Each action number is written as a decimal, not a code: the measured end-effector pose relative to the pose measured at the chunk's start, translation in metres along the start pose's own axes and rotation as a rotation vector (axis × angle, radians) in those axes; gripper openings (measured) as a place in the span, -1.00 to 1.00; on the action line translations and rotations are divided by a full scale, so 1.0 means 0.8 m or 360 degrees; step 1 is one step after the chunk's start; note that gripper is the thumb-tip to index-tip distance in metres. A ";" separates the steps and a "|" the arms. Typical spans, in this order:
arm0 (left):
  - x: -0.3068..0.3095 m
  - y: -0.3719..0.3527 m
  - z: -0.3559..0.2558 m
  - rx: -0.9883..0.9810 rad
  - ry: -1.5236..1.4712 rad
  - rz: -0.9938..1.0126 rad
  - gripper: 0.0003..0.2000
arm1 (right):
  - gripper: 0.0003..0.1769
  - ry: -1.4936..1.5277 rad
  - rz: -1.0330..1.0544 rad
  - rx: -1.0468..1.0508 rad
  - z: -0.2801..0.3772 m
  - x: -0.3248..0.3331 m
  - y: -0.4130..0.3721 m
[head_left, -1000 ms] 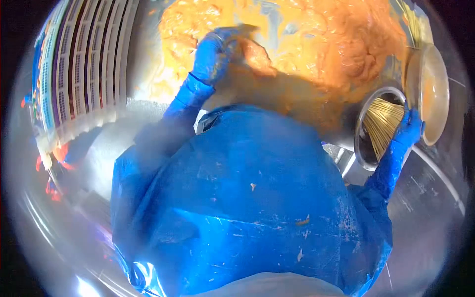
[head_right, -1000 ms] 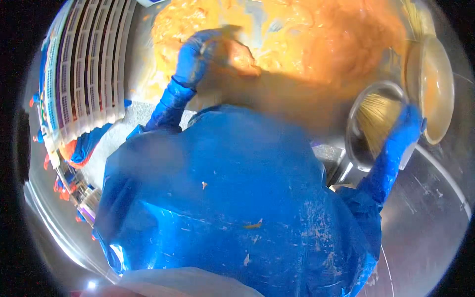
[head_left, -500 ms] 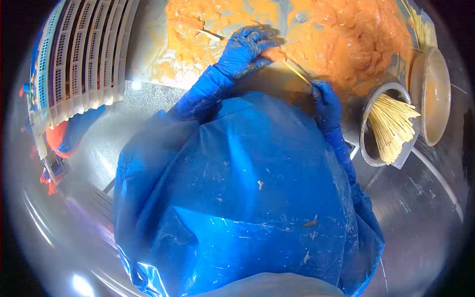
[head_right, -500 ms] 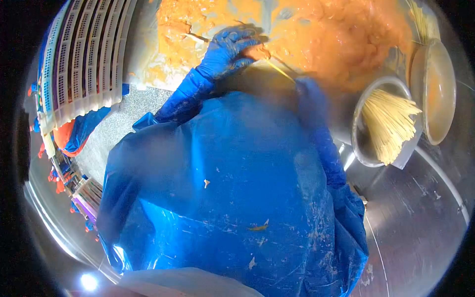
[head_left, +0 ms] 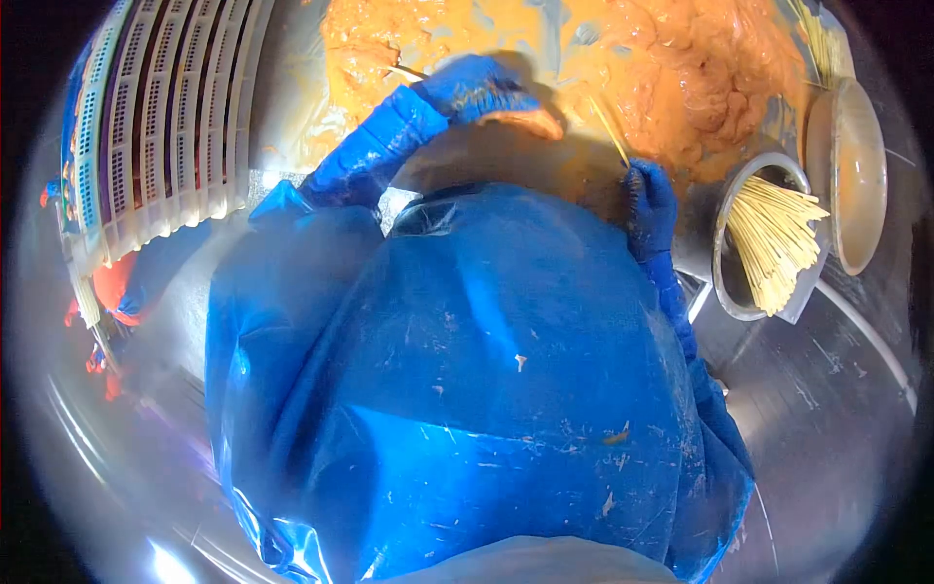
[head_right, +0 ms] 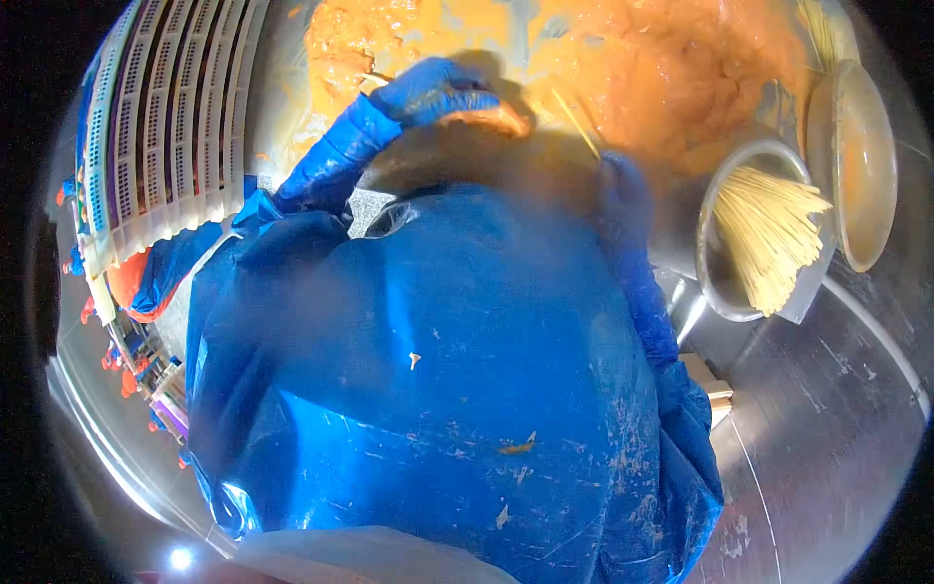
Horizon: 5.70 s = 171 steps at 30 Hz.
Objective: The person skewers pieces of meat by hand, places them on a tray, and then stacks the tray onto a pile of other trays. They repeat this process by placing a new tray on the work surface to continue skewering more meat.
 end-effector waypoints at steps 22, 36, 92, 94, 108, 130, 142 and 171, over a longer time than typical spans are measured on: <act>-0.049 -0.046 -0.004 -0.0266 0.0414 -0.0885 -0.72 | -0.87 -0.0438 -0.0071 0.0252 0.033 -0.007 0.036; -0.023 -0.022 -0.018 0.0174 0.0791 -0.0745 -0.67 | -0.86 -0.0447 0.0076 0.0247 0.042 -0.010 0.023; -0.080 0.002 -0.030 -0.0324 0.0896 -0.0880 -0.79 | -0.76 -0.0571 -0.0025 0.0255 0.028 0.016 0.000; -0.070 0.009 -0.035 -0.0201 0.0797 -0.0926 -0.77 | -0.76 -0.0493 -0.0048 0.0159 0.027 0.017 -0.006; -0.069 0.011 -0.031 -0.0225 0.0678 -0.0875 -0.78 | -0.76 -0.0481 0.0090 0.0112 0.025 0.009 0.010; -0.038 0.003 -0.006 -0.0321 0.0479 -0.1073 -0.73 | -0.78 -0.0432 0.0193 0.0085 0.041 -0.009 0.030; -0.044 0.003 -0.003 -0.0190 0.0574 -0.0941 -0.72 | -0.78 -0.0380 0.0259 0.0164 0.035 -0.013 0.041; -0.052 -0.003 -0.002 -0.0198 0.0674 -0.1005 -0.56 | -0.78 -0.0546 0.0287 0.0226 0.044 -0.007 0.042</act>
Point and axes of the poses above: each hand's wrist, its own y-axis towards the middle knuckle, its own x-axis out of the back of the hand, z = x × y, the point moved 3 cm from there along y, towards the middle knuckle, and after that the axes turned 4 degrees about z, right-handed, at the moved point
